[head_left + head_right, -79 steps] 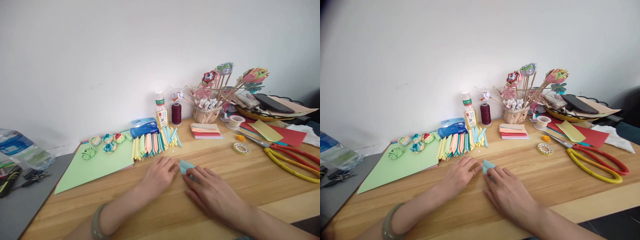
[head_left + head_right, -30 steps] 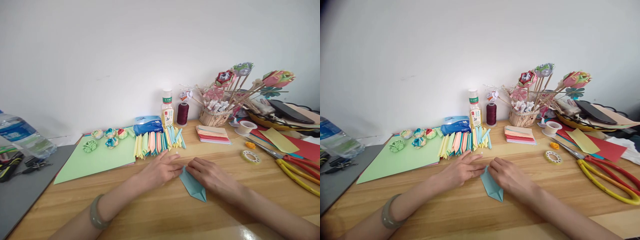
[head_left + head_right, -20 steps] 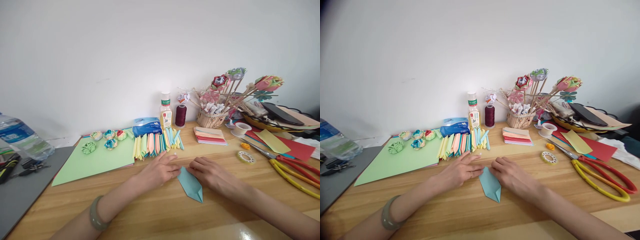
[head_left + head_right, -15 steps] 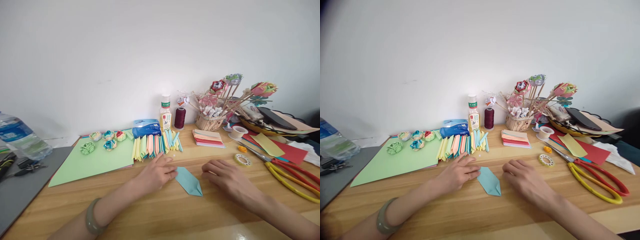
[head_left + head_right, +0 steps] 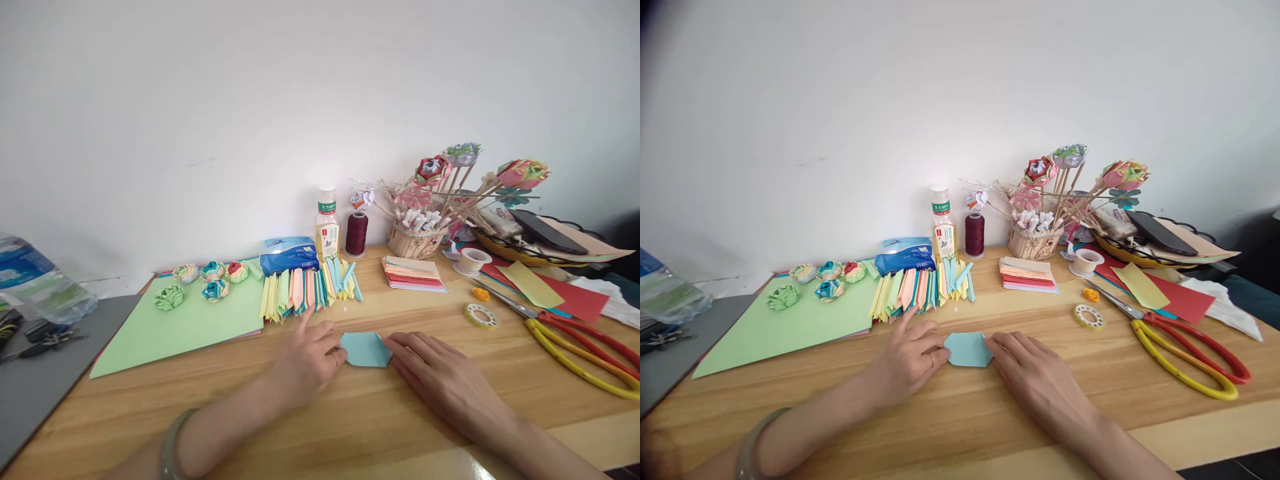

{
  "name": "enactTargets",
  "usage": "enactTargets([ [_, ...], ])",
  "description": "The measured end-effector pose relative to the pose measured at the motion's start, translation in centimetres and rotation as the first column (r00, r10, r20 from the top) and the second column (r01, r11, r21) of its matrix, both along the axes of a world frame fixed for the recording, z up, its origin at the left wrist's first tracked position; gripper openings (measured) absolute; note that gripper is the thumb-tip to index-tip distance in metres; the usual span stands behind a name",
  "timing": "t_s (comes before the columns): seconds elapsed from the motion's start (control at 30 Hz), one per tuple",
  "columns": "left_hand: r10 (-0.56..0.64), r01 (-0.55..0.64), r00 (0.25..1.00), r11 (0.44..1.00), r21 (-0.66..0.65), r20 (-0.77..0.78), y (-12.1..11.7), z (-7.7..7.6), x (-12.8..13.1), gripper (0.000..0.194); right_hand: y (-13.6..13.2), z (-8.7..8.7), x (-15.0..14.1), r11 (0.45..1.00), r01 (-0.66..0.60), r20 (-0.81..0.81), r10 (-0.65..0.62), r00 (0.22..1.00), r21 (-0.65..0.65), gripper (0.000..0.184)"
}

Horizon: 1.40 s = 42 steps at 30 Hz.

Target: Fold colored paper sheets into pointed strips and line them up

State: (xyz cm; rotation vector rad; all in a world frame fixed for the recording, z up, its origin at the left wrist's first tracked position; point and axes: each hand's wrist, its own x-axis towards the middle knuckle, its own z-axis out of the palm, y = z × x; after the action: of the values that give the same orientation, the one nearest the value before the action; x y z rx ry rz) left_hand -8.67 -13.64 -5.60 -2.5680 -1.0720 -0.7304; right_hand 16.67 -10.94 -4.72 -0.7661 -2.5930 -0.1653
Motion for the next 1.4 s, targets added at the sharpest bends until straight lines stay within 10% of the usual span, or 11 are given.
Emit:
enactTargets([
  [0.23, 0.118, -0.015, 0.953, 0.939, -0.344, 0.28, 0.0, 0.5, 0.9, 0.007, 0.2, 0.1, -0.6, 0.94, -0.01, -0.121, -0.034, 0.992, -0.34, 0.02],
  [0.53, 0.298, -0.042, 0.885, 0.816, -0.576, 0.358, -0.1, 0.8, 1.3, 0.014, 0.3, -0.2, -0.4, 0.942, -0.013, -0.123, -0.03, 0.992, -0.335, 0.016],
  [1.4, 0.445, -0.193, 0.842, 0.777, -0.6, 0.305, 0.1, 0.5, 2.6, 0.011, 0.9, 0.2, -2.5, 0.868, 0.228, -0.047, -0.276, 0.96, -0.441, 0.016],
])
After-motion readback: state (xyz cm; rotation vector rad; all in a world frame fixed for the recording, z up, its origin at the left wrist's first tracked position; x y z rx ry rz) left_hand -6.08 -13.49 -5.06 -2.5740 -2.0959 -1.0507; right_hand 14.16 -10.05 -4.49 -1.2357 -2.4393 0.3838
